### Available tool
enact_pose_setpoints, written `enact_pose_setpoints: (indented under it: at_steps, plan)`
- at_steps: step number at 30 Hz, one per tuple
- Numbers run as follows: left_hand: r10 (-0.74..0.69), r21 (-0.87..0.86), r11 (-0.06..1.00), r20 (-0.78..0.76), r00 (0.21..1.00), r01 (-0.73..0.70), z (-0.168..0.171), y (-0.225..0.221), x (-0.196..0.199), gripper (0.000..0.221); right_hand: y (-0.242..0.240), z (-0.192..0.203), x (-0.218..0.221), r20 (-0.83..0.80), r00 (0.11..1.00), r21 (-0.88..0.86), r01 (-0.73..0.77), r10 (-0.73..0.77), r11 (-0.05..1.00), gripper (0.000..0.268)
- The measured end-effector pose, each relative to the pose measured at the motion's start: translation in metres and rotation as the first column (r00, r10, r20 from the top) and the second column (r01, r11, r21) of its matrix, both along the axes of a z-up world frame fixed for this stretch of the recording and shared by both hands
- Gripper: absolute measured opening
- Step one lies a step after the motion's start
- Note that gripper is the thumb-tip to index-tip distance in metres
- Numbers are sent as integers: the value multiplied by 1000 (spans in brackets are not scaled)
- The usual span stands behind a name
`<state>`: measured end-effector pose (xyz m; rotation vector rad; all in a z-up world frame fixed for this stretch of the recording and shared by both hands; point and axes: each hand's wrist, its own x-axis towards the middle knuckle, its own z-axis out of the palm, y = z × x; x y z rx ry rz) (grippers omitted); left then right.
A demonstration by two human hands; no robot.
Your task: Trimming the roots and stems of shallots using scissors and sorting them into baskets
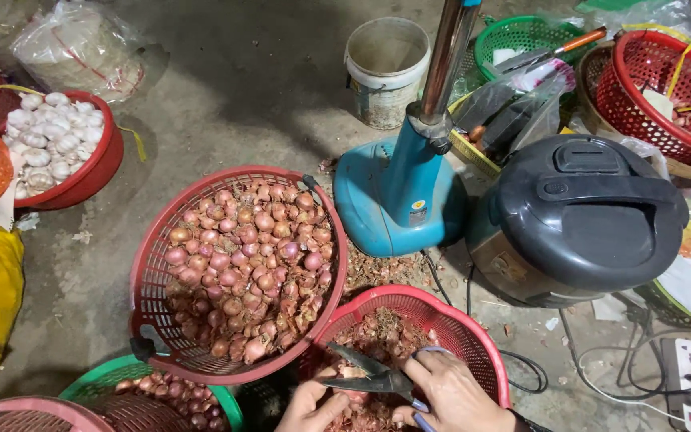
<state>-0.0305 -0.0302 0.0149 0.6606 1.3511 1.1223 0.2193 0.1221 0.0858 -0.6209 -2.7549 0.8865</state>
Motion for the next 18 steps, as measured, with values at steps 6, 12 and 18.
enact_pose_setpoints:
  at_steps: [6,12,18]
  plan:
    - [-116,70,991,2,993,115,16,4,-1,24,-1,-1,2,105,994,-119,39,-26,992,60]
    - [158,-231,972,473,867,-51,54,10,10,36,-1,-13,11,139,988,-158,87,-65,984,50]
    - [263,-76,959,596,759,-273,33,11,12,66,2,-29,17,131,983,-48,136,-129,990,66]
